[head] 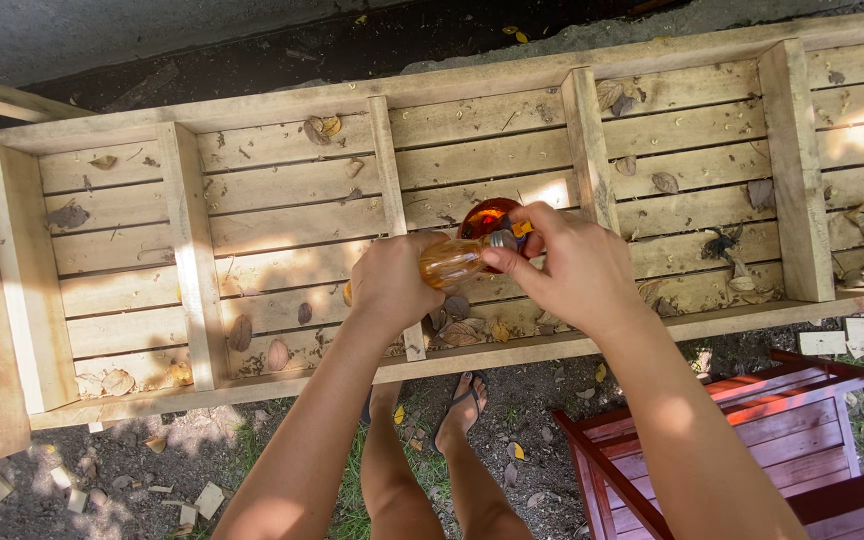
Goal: The person applies reddish-brown paint to a wooden shelving unit using a paintbrush. They hold a small container of paint in one hand and brush the slats and frame of the unit, moving around the piece to cover different sections.
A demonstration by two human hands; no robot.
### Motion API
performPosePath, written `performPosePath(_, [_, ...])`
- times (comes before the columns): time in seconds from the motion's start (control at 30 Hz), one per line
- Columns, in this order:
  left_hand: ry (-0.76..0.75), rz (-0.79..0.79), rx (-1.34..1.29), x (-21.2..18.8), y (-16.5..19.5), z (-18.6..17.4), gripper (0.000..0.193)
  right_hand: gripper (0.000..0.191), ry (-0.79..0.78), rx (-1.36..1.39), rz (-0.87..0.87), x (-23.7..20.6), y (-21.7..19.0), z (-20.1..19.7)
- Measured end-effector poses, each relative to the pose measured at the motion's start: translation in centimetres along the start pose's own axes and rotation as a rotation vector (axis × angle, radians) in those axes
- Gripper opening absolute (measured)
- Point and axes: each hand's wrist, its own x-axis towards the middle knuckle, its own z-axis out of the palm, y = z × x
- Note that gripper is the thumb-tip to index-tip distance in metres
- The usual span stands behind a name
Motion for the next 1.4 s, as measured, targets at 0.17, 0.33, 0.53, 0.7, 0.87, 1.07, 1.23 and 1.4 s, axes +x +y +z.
performPosePath(0.17, [0.054, 0.027, -0.010, 0.0, -0.1, -0.5, 0.064, 0.037, 0.228, 0.320, -0.320, -0.4, 0.6, 0.3])
performPosePath(0.33, [0.250, 0.186, -0.046, 1.8, -0.6, 0.5, 0.069, 0.037, 0.353, 0.299, -0.187, 0.1, 0.9, 1.3])
performPosePath(0.53, [0.443, 0.157, -0.351, 10.2, -1.5, 2.9, 0.064, 0.047, 0.644, 0.852, -0.029, 0.6, 3.8, 1.6])
performPosePath(0.7, [0.492, 0.032, -0.505, 13.9, -1.3, 7.5, 0.066, 0.035, 0.618, 0.969, 0.230, 0.2, 8.2, 5.0])
performPosePath(0.87, [0.398, -0.071, -0.682, 13.9, -1.8, 9.7, 0.073, 0.043, 0.258, 0.820, 0.328, 0.8, 11.5, 9.7])
performPosePath(1.07, [0.379, -0.150, -0.645, 7.0, -2.9, 12.3, 0.088, 0.068, 0.011, 1.063, 0.507, 3.2, 11.5, 13.6])
performPosePath(1.23, [0.222, -0.086, -0.747, 4.4, -0.9, 15.0, 0.110, 0.050, 0.063, 1.179, 0.467, 2.9, 10.6, 15.0])
performPosePath(1.4, [0.360, -0.051, -0.691, 2.5, -1.5, 14.0, 0.106, 0.041, 0.198, 1.111, 0.340, 0.8, 9.1, 14.3])
